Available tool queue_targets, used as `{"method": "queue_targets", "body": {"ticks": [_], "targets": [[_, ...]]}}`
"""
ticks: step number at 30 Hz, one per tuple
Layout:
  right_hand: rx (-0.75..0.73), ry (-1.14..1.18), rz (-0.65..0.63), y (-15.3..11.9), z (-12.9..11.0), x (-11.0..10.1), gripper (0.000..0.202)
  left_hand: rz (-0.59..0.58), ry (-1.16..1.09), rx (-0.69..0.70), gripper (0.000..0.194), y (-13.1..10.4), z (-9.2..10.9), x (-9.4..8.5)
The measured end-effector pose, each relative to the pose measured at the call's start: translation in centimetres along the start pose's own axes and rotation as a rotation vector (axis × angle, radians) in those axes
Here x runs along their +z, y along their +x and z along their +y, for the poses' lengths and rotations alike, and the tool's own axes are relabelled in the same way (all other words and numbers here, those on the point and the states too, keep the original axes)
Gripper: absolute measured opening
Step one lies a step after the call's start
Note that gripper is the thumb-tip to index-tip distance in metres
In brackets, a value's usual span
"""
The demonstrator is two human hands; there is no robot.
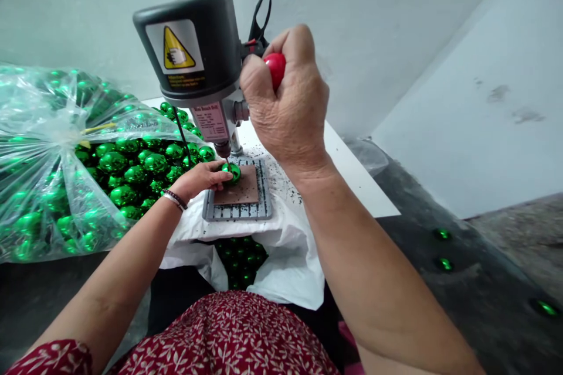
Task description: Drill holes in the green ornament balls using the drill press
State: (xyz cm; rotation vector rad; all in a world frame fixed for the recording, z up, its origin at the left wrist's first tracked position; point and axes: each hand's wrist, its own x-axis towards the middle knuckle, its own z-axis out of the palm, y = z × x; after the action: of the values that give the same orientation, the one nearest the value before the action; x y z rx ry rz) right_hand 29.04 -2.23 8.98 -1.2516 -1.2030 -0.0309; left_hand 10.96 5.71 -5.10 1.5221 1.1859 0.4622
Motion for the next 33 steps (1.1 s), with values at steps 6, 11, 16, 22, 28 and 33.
{"method": "queue_targets", "body": {"ticks": [6,11,16,22,28,33], "targets": [[-0.006,0.068,-0.006,0.1,0.3,0.2,0.019,0.013,0.0,-0.008,0.042,0.0,-0.2,-0.3],[0.006,0.051,-0.006,0.0,0.2,0.2,0.02,0.043,0.11,0.042,0.049,-0.5,0.1,0.2],[-0.008,0.038,0.013,-0.1,-0.1,0.1,0.022,0.178,0.313,0.131,0.064,-1.8,0.1,1.9],[-0.012,-0.039,0.013,-0.4,0.0,-0.2,0.016,0.193,0.256,0.11,0.073,-2.2,-0.5,2.6],[-0.148,-0.132,0.009,-1.7,1.0,-1.2,0.015,0.194,0.165,0.117,0.07,-2.2,-0.7,2.7],[-0.159,-0.205,-0.014,-2.8,1.2,-1.8,0.011,0.195,0.163,0.127,0.066,-2.3,-0.7,2.8]]}}
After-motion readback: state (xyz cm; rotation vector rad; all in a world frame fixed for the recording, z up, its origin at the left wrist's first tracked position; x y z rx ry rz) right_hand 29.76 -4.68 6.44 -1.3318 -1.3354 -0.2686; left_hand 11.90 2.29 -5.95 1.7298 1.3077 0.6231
